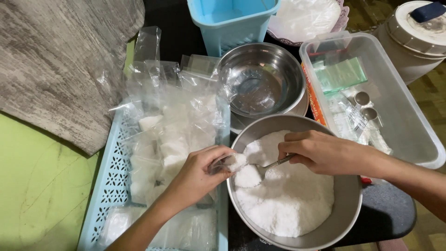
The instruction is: Scooping white powder from a bowl into small plastic bags using a spoon.
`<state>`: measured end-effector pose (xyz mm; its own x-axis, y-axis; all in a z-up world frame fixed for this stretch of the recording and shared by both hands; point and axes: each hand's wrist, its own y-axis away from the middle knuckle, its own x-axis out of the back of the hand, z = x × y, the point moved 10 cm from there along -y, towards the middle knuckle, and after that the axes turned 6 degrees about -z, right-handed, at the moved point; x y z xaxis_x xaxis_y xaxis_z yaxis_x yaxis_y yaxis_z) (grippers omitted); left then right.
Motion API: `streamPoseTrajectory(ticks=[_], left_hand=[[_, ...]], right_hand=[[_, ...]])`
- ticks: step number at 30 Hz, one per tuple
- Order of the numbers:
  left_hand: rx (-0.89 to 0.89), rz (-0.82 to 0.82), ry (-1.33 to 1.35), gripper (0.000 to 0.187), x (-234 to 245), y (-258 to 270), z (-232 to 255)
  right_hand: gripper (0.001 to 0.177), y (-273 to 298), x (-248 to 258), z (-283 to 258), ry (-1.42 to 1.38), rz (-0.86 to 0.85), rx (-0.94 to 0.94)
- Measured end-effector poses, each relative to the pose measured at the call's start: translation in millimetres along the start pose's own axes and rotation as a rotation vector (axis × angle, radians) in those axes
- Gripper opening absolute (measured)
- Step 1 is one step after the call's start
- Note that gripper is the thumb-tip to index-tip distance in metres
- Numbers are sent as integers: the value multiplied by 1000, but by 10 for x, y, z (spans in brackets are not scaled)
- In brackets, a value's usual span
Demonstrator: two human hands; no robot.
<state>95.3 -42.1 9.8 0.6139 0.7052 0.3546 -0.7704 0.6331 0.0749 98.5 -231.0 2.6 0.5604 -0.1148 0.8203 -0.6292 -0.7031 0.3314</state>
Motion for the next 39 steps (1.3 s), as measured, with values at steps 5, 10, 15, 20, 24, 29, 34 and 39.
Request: streamPoseTrajectory(ticks=[5, 10, 15, 20, 24, 29, 34, 39], left_hand=[[5, 9, -10, 27, 2, 8, -17], [-20, 15, 4, 26, -7, 6, -7], [-2, 22, -98, 30, -8, 6, -36], [-10, 20, -95, 32, -11, -8, -5], [-25, 33, -107, 32, 9, -2, 34], [-2, 25, -101, 30, 10, 8, 28], [-41, 26, -124, 27, 3, 9, 34], [-56, 37, -108, 30, 10, 12, 54]], right_hand=[[16, 73, 44, 27, 24, 55, -32], [22, 350, 425, -175, 80, 183, 19], [25, 636, 882, -197, 214, 348, -28], [23, 647, 980, -369, 245, 354, 7], [21, 557, 970, -599, 222, 323, 69], [22, 542, 986, -666, 203, 296, 85], [21, 526, 958, -626, 265, 303, 69], [23, 467, 915, -693, 270, 278, 66]])
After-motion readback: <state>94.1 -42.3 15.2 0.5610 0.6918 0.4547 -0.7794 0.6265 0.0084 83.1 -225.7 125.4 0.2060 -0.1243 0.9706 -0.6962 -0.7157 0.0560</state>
